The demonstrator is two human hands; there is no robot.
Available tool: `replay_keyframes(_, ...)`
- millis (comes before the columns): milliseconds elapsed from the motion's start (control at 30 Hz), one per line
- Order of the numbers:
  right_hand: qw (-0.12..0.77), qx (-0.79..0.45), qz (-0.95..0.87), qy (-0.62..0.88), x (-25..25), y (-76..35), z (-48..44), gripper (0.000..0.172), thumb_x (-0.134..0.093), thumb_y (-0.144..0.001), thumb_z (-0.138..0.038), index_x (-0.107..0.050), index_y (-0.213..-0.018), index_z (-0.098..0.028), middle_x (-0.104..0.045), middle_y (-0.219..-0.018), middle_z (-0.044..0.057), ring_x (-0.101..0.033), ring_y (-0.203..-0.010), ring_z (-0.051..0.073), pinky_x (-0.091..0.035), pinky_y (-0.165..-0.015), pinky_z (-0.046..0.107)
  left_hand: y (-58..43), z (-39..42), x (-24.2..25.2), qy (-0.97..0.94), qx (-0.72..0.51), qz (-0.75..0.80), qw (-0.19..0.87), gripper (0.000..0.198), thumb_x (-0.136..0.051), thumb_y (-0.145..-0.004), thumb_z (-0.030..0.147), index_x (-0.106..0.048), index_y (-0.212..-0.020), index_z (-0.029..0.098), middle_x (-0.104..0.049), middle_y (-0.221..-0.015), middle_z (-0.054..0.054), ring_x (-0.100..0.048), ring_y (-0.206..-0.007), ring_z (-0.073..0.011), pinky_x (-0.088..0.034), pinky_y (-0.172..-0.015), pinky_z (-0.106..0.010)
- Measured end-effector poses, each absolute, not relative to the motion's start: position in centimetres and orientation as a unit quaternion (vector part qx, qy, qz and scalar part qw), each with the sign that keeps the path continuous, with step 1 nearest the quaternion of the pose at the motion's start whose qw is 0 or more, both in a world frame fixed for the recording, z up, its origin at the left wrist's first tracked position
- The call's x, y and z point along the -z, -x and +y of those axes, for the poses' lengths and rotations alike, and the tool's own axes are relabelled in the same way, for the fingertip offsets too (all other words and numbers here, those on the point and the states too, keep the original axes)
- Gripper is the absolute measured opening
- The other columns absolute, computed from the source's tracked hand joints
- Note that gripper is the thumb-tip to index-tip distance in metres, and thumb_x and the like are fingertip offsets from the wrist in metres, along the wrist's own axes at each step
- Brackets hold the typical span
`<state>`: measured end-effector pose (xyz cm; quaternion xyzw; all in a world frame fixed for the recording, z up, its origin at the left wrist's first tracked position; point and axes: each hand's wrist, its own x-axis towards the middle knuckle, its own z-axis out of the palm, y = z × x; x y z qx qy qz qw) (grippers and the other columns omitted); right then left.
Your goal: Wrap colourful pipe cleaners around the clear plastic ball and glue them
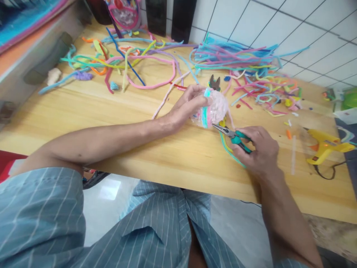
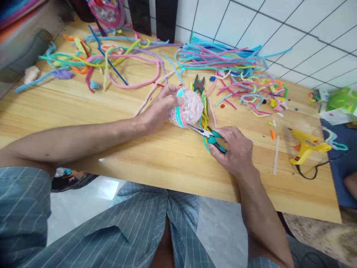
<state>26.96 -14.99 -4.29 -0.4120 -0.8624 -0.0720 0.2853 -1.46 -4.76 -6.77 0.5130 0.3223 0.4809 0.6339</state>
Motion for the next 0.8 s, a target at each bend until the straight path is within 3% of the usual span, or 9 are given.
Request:
replay_keyframes(300,0.268,0.043,-0.852,0.447,5.1,-26.9,-15.2,0.031,-0.077,-0.098,-0.034,-0.076,-0.128,-0.029,-0.086,-0.113,0.009,-0.083,-0.094,0.028,-0.068,-0.078,0.042,1.9,-5.9,6.7,-0.544,-0.488,0.320,0.603,0.042,-0.076,-0.092,0.037,-0.060,-0.129,0.024,-0.070,-0.145,-0.007,-0.059,-0.153,-0.0352,-0.048,-0.132,-0.058)
replay_keyframes(567,0.290,0.071,-0.856,0.423,4.6,-26.6,-15.3,0.037,-0.079,-0.097,-0.029,-0.073,-0.134,-0.029,-0.086,-0.113,0.009,-0.083,-0.094,0.028,-0.067,-0.075,0.041,2.1,-6.1,7.0,-0.563,-0.475,0.315,0.598,0.056,-0.081,-0.091,0.046,-0.057,-0.137,0.026,-0.069,-0.151,-0.009,-0.063,-0.148,-0.0360,-0.054,-0.124,-0.057)
replay_keyframes(800,0.283,0.062,-0.854,0.432,5.0,-26.6,-15.4,0.037,-0.080,-0.095,-0.028,-0.075,-0.132,-0.028,-0.085,-0.112,0.009,-0.082,-0.089,0.026,-0.066,-0.075,0.040,2.2,-6.7,6.5,-0.561,-0.480,0.321,0.593,0.053,-0.085,-0.089,0.047,-0.059,-0.131,0.029,-0.071,-0.146,-0.008,-0.068,-0.138,-0.0322,-0.058,-0.120,-0.052)
